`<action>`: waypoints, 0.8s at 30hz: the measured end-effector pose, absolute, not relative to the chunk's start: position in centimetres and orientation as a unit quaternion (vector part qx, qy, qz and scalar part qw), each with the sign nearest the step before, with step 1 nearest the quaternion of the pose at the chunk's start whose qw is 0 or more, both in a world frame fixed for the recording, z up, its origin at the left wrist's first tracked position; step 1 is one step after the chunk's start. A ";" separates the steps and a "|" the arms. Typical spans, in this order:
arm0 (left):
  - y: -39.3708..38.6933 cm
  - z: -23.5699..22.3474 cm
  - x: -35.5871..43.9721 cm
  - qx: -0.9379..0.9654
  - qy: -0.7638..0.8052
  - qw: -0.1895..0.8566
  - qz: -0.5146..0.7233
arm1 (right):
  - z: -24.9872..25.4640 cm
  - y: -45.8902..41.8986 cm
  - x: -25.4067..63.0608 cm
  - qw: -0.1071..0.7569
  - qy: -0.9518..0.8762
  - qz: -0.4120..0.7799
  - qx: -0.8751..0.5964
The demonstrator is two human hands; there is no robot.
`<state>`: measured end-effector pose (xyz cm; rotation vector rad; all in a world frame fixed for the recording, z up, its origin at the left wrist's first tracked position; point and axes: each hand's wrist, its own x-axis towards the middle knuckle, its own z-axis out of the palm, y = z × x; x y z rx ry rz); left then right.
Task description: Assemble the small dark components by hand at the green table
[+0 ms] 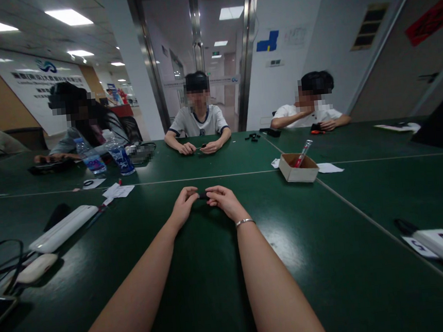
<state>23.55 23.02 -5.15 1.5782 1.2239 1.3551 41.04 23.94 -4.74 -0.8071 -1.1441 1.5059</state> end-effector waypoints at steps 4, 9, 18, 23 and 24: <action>22.9 -4.9 23.6 0.611 0.480 0.378 0.503 | -4.7 23.9 41.0 0.517 -0.480 0.624 -0.334; 22.9 -5.0 23.7 0.607 0.463 0.370 0.529 | -4.6 23.8 41.0 0.517 -0.480 0.625 -0.335; 22.6 -4.7 23.6 0.607 0.475 0.392 0.503 | -4.5 23.7 41.1 0.511 -0.489 0.624 -0.331; 22.4 -4.6 23.7 0.616 0.478 0.396 0.485 | -4.6 23.8 41.0 0.512 -0.486 0.627 -0.328; 22.4 -4.6 23.7 0.616 0.476 0.395 0.488 | -4.6 23.8 41.0 0.516 -0.483 0.627 -0.327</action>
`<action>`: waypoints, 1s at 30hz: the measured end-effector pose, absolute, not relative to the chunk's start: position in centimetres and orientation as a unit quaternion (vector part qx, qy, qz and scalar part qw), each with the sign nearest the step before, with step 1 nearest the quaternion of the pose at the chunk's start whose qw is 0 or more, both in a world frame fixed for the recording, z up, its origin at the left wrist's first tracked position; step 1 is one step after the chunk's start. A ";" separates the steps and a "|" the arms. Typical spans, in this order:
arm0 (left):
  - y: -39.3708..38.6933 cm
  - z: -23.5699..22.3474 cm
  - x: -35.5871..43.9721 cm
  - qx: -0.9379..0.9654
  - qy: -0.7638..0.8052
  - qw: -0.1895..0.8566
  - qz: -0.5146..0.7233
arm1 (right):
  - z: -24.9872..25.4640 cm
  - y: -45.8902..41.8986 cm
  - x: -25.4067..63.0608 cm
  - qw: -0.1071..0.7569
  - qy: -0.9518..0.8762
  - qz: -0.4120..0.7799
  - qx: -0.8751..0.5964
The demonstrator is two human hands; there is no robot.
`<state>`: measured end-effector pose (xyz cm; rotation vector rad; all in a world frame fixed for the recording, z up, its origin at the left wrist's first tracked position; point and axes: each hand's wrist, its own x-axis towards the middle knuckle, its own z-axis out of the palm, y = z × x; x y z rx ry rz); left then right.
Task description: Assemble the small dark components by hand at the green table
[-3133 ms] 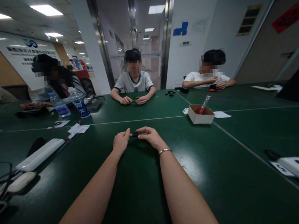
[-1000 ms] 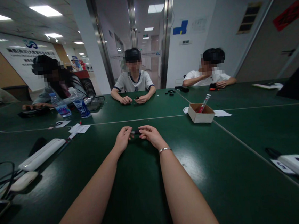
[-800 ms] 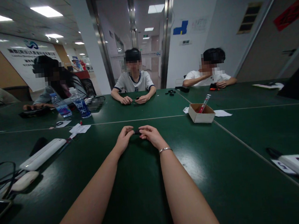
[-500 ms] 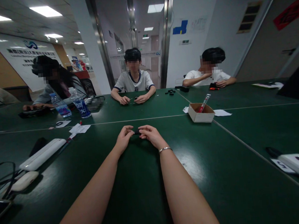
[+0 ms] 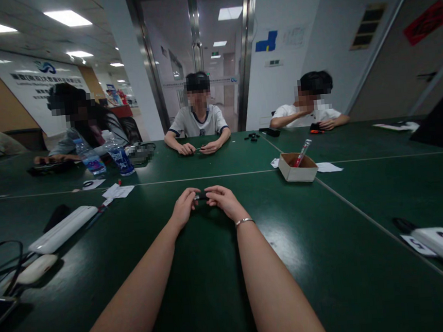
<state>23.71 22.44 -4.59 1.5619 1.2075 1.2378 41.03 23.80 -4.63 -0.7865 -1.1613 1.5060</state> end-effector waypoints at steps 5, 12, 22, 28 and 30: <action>22.4 -4.7 23.8 0.619 0.456 0.408 0.492 | -4.6 23.7 41.0 0.517 -0.482 0.627 -0.328; 22.5 -4.8 23.7 0.628 0.463 0.397 0.483 | -4.5 23.7 41.0 0.517 -0.477 0.630 -0.328; 22.5 -4.8 23.7 0.625 0.462 0.395 0.490 | -4.6 23.8 41.1 0.523 -0.476 0.629 -0.324; 22.6 -4.8 23.6 0.620 0.468 0.396 0.490 | -4.5 23.7 41.0 0.521 -0.472 0.633 -0.325; 22.6 -4.9 23.6 0.622 0.463 0.396 0.491 | -4.5 23.7 41.0 0.520 -0.472 0.633 -0.325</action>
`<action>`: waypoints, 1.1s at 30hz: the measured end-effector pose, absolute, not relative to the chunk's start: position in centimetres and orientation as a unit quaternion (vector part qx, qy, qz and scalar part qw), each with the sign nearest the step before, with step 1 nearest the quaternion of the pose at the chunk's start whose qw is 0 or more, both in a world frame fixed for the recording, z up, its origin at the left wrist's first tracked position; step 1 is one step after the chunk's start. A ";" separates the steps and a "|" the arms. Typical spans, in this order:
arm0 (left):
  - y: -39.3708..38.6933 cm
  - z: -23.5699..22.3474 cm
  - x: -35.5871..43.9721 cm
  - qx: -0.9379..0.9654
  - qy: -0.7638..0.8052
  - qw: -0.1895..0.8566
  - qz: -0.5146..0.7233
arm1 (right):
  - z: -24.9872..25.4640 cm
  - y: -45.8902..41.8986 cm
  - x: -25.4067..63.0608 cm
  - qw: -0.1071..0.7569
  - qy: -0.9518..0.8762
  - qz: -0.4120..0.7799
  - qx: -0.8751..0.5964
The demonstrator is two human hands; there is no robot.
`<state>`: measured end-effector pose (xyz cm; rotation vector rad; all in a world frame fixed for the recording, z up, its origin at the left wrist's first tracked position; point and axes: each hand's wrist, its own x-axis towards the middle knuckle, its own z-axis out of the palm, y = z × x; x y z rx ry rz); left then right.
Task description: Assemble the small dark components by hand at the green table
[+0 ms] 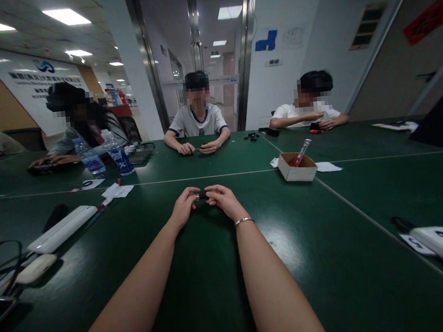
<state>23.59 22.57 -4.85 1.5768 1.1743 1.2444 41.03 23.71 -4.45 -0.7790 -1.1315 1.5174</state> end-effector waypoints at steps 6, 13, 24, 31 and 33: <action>22.5 -4.9 23.6 0.630 0.465 0.393 0.483 | -4.6 23.8 41.1 0.517 -0.480 0.631 -0.322; 22.5 -4.7 23.5 0.637 0.459 0.385 0.485 | -4.6 23.8 41.1 0.519 -0.475 0.632 -0.324; 22.3 -4.4 23.7 0.628 0.461 0.389 0.492 | -4.6 23.7 41.1 0.522 -0.475 0.629 -0.326; 22.3 -4.7 23.6 0.631 0.465 0.381 0.491 | -4.7 23.8 41.1 0.520 -0.477 0.629 -0.327; 22.5 -4.7 23.6 0.627 0.463 0.384 0.495 | -4.7 23.8 41.1 0.517 -0.478 0.632 -0.325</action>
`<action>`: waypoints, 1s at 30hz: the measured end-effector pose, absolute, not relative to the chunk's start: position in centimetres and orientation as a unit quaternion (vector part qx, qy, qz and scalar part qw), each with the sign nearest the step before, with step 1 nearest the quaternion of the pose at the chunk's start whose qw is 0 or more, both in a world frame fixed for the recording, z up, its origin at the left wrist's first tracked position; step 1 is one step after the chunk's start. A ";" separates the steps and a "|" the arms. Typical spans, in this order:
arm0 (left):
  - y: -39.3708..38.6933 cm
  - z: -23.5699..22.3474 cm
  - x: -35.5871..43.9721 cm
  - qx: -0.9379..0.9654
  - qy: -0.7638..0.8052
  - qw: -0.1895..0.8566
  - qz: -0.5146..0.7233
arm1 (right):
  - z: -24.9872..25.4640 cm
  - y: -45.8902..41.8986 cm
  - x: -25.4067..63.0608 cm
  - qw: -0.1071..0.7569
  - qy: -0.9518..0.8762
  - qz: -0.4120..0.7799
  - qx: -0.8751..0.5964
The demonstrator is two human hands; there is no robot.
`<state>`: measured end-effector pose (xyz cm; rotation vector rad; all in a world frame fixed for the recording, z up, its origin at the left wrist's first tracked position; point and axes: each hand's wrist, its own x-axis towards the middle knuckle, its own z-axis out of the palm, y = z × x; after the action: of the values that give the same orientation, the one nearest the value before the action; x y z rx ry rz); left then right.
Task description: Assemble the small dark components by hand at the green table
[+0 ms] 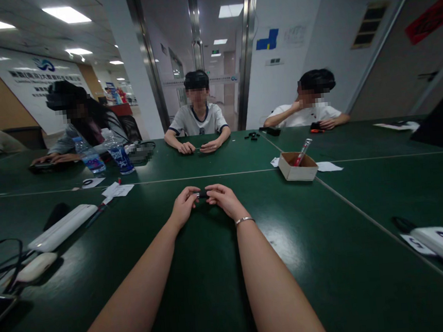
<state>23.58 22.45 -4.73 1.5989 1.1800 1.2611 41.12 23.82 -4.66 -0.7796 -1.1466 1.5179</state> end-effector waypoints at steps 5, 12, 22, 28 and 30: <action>22.8 -4.7 23.6 0.588 0.452 0.408 0.532 | -4.6 23.8 41.0 0.489 -0.524 0.618 -0.324; 22.7 -4.9 23.7 0.636 0.472 0.344 0.504 | -5.7 24.4 40.0 0.446 -0.611 0.530 -0.383; 22.3 -5.3 24.0 0.667 0.523 0.314 0.428 | -4.7 23.4 39.0 0.475 -0.517 0.613 -0.362; 17.4 -3.1 21.2 0.674 0.472 0.432 0.369 | -5.1 23.5 38.1 0.450 -0.579 0.569 -0.373; 13.1 -1.2 17.9 0.681 0.514 0.412 0.321 | -5.4 23.5 37.9 0.452 -0.580 0.561 -0.381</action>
<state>17.94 13.12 -1.16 1.7123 1.2930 0.8079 37.90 23.52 -5.40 -0.9404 -1.4332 1.3862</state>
